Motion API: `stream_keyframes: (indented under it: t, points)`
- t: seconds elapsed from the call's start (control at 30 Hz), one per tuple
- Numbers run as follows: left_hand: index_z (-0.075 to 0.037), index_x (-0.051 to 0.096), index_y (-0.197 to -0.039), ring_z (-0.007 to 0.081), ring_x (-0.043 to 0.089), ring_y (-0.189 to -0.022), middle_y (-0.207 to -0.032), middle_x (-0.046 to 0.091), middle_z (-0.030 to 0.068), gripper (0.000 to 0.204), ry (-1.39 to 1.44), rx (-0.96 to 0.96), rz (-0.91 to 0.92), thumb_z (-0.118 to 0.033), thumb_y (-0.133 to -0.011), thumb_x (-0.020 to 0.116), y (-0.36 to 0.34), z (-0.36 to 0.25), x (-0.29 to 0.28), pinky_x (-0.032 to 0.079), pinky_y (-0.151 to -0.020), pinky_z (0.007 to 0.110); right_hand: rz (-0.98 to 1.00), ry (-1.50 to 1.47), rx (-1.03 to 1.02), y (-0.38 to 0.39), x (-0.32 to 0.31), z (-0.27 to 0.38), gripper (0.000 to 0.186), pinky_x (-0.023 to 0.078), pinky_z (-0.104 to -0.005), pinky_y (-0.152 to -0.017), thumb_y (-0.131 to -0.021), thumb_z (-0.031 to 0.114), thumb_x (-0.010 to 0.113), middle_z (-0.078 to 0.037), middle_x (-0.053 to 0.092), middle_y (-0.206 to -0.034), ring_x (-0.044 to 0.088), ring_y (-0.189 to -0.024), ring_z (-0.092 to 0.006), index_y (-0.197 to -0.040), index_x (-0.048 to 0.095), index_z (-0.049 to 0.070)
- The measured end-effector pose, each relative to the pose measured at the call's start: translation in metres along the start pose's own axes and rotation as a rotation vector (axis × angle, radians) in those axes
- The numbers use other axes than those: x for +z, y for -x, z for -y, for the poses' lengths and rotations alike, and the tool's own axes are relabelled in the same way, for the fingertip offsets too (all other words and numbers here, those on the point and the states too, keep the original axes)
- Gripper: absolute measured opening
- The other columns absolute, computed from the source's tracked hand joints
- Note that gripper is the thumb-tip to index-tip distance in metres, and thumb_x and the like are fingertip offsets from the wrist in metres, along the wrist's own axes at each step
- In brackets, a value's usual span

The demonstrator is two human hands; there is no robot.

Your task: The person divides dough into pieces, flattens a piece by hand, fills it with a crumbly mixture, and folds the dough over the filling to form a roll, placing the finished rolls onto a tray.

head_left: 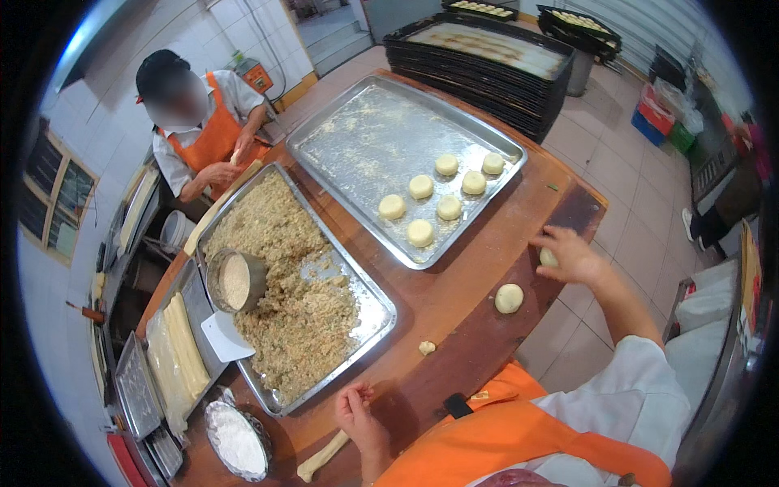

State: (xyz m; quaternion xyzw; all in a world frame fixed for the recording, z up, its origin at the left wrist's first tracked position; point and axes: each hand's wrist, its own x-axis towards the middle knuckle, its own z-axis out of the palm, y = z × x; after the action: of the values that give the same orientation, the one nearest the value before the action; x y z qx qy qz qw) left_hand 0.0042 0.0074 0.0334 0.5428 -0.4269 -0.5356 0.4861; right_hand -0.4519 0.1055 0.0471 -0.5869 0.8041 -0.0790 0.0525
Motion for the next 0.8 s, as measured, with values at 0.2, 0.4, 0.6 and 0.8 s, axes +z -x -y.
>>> stream_keyframes:
  t: [0.2, 0.4, 0.6, 0.8]
  points:
    - [0.001, 0.062, -0.100, 0.0145, 0.060, -0.080, -0.093, 0.066, 0.0089, 0.022, 0.013, 0.095, 0.098, -0.016, -0.106, 0.050, -0.007, -0.015, 0.015, 0.049, -0.075, 0.028, -0.071, -0.151, 0.091, 0.015, 0.016, 0.016, 0.050, 0.046, -0.0440, -0.103, -0.080, 0.012, 0.076, -0.018, 0.058, -0.131, 0.055, -0.118, -0.0379, -0.128, 0.062, 0.009]
    - [0.002, 0.062, -0.101, 0.0149, 0.060, -0.080, -0.094, 0.066, 0.0099, 0.021, -0.038, 0.098, 0.075, -0.016, -0.105, 0.050, -0.010, -0.008, 0.006, 0.050, -0.076, 0.028, -0.237, -1.142, 0.120, -0.098, 0.021, -0.022, 0.049, 0.048, -0.0392, -0.100, -0.081, 0.012, 0.075, -0.014, 0.061, -0.122, 0.060, -0.116, -0.0282, -0.128, 0.060, 0.008]
    - [0.000, 0.063, -0.097, 0.0119, 0.058, -0.082, -0.092, 0.066, 0.0063, 0.023, 0.008, 0.054, -0.041, -0.015, -0.106, 0.048, -0.002, -0.011, 0.007, 0.047, -0.077, 0.027, -0.392, -0.422, 0.047, -0.239, -0.004, -0.019, 0.051, 0.046, -0.0409, -0.104, -0.080, 0.019, 0.076, -0.019, 0.061, -0.123, 0.058, -0.119, -0.0354, -0.127, 0.061, 0.008]
    - [0.001, 0.062, -0.099, 0.0143, 0.060, -0.078, -0.092, 0.066, 0.0093, 0.024, -0.033, 0.059, -0.087, -0.018, -0.106, 0.049, -0.010, -0.004, -0.014, 0.050, -0.074, 0.027, -0.294, -0.205, 0.030, -0.306, 0.032, -0.031, 0.056, 0.043, -0.0424, -0.110, -0.078, 0.009, 0.076, -0.019, 0.058, -0.132, 0.053, -0.126, -0.0364, -0.132, 0.061, 0.010]
